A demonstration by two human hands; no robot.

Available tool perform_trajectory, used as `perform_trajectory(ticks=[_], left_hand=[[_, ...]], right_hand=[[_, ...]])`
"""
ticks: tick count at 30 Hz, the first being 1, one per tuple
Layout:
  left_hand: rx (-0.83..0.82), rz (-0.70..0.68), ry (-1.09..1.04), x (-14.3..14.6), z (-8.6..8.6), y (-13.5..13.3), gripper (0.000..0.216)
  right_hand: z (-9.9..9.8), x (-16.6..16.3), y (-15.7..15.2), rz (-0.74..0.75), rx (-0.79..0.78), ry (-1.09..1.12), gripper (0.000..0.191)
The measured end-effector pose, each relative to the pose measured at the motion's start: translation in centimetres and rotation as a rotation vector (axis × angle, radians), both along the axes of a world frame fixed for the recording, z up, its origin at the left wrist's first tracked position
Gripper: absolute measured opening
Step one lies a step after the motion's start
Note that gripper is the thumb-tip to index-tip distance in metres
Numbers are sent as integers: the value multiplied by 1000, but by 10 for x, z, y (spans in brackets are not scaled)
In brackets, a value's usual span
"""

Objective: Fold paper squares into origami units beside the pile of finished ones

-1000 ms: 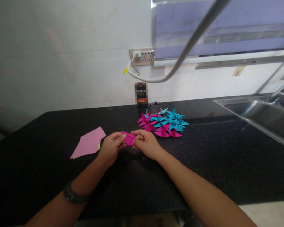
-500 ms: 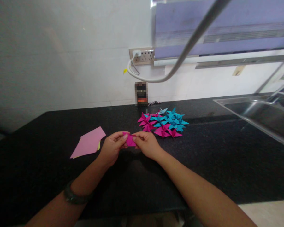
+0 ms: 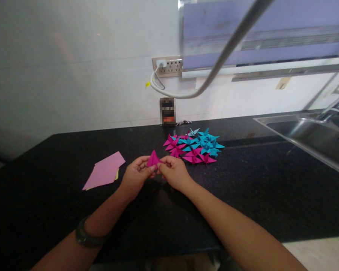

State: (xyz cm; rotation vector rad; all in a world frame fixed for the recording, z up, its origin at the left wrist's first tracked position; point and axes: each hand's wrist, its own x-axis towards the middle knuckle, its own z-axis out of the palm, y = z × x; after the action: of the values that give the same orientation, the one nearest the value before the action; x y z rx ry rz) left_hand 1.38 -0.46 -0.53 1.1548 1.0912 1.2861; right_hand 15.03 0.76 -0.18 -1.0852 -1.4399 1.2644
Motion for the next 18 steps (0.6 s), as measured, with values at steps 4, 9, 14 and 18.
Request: perform_trajectory(ticks=[4,9,14,18], left_hand=[[-22,7,21,-3,2,1,23],[-144,-15,-187,-2,4,0,31],[-181,-8,-208,-1,5,-1,32],[-178,-18,-140,-1,4,-2,30]], right_hand=[[2,2,0,15,9,-3,16],[-2,4,2,17,61,-41,17],[-2,5,4,-37,136,-9,18],[3,8,4,-28,120,-6,24]])
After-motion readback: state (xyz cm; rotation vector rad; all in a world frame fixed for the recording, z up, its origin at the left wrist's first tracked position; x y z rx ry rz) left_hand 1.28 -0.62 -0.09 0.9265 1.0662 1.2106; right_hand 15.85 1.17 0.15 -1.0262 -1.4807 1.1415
